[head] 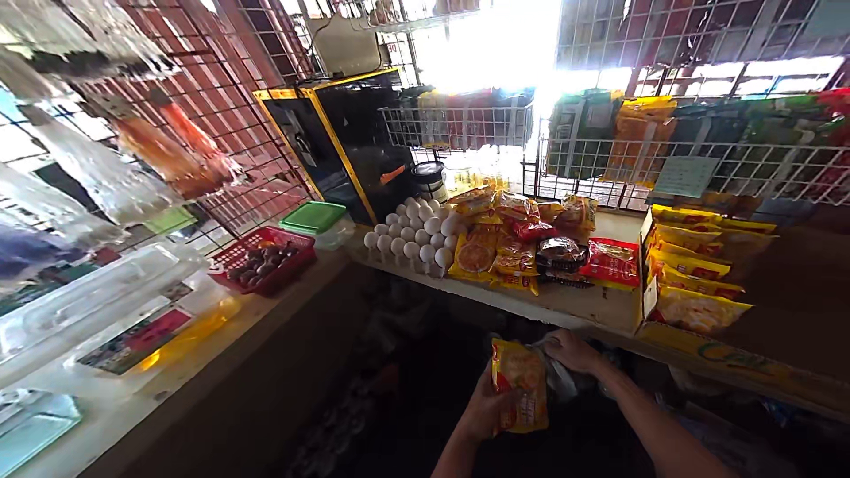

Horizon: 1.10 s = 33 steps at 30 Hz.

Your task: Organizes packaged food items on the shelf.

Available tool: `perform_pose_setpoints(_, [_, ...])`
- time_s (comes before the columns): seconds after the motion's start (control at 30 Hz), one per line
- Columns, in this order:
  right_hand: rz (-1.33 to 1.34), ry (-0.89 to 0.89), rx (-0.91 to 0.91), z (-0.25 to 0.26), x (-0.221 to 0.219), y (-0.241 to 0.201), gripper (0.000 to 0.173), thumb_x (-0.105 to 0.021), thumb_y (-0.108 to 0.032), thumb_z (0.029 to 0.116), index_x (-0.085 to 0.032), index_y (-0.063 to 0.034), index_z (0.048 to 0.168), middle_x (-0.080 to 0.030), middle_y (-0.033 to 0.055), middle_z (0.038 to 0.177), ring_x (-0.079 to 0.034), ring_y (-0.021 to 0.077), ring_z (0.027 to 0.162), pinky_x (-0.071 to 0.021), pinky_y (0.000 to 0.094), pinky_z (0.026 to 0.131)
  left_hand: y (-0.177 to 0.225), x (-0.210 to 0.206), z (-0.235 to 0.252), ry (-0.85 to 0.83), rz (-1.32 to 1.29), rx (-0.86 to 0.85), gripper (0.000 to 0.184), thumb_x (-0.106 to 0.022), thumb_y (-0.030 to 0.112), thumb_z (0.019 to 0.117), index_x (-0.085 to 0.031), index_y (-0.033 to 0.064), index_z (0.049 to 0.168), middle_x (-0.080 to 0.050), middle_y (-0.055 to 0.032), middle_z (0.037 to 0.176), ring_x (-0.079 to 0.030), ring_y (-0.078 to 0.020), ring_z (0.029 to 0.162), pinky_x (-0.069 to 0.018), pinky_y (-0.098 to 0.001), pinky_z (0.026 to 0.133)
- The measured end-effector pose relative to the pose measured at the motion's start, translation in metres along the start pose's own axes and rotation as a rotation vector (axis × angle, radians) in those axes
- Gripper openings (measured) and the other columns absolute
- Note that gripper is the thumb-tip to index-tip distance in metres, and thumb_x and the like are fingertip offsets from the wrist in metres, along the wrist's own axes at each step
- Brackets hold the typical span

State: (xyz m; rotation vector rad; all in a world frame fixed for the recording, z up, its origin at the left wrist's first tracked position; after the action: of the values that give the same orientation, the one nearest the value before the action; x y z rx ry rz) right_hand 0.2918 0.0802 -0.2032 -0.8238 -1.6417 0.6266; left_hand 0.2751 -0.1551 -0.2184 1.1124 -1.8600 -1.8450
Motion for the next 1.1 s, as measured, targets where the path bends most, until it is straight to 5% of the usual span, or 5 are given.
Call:
perform_pose_setpoints(0.27, [0.323, -0.003, 0.111, -0.112, 0.012, -0.01, 0.064, -0.079, -0.031, 0.0837, -0.06, -0.0002, 0.137, -0.066, 0.0185, 0.13, -0.062, 0.0252, 0.122, -0.0474, 0.0455, 0.108, 0.018, -0.041, 0.011, -0.1, 0.247, -0.302, 0.076, -0.074, 0.022, 0.0893, -0.032, -0.0072, 0.146, -0.069, -0.0071, 0.121, -0.071, -0.0094, 0.102, -0.061, -0.0317, 0.09])
perform_pose_setpoints(0.57, [-0.003, 1.025, 0.442, -0.264, 0.134, -0.028, 0.044, -0.078, -0.039, 0.0883, -0.066, -0.013, 0.122, -0.072, -0.0103, 0.115, -0.064, -0.0066, 0.11, -0.0556, 0.0195, 0.098, 0.089, -0.155, 0.024, -0.259, 0.406, -0.934, 0.066, -0.062, 0.053, 0.0973, -0.034, 0.0417, 0.155, -0.05, 0.0116, 0.153, -0.05, -0.0126, 0.139, -0.0458, -0.0344, 0.113])
perform_pose_setpoints(0.63, [-0.177, 1.235, 0.223, -0.298, 0.192, -0.02, 0.053, -0.077, -0.039, 0.0855, -0.067, 0.0001, 0.119, -0.073, 0.0038, 0.11, -0.068, 0.0041, 0.104, -0.057, 0.0284, 0.094, 0.091, -0.147, 0.025, -0.176, 0.406, -0.893, 0.056, -0.061, 0.049, 0.0992, -0.042, 0.0385, 0.151, -0.056, 0.0128, 0.147, -0.054, -0.0103, 0.135, -0.0484, -0.033, 0.11])
perform_pose_setpoints(0.73, [-0.191, 1.119, -0.076, -0.304, 0.271, 0.009, 0.047, -0.075, -0.022, 0.0914, -0.063, 0.0094, 0.125, -0.066, 0.0292, 0.121, -0.064, 0.0361, 0.115, -0.0478, 0.0541, 0.103, 0.076, -0.126, 0.027, -0.05, 0.392, -0.76, 0.045, -0.065, 0.035, 0.0995, -0.054, 0.0181, 0.139, -0.067, 0.0079, 0.131, -0.061, -0.0058, 0.124, -0.0531, -0.0301, 0.104])
perform_pose_setpoints(1.1, [-0.173, 0.52, -0.401, -0.163, 0.31, 0.154, 0.038, -0.068, -0.022, 0.0985, -0.065, 0.0055, 0.125, -0.063, 0.0297, 0.128, -0.058, 0.0436, 0.123, -0.0411, 0.0606, 0.108, 0.044, -0.075, 0.018, 0.109, 0.427, -0.622, 0.032, -0.06, 0.007, 0.0977, -0.053, -0.0079, 0.125, -0.071, 0.0008, 0.115, -0.065, 0.0002, 0.11, -0.0543, -0.0256, 0.098])
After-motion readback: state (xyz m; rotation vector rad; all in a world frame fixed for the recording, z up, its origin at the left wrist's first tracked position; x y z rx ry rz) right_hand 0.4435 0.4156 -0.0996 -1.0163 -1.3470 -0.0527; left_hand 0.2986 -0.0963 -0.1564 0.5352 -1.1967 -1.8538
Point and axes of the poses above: each hand's wrist, its own z-axis towards the middle knuckle, its own x-axis out of the back of the hand, y = z × x, the point moved 3 cm from there along z, towards the middle knuckle
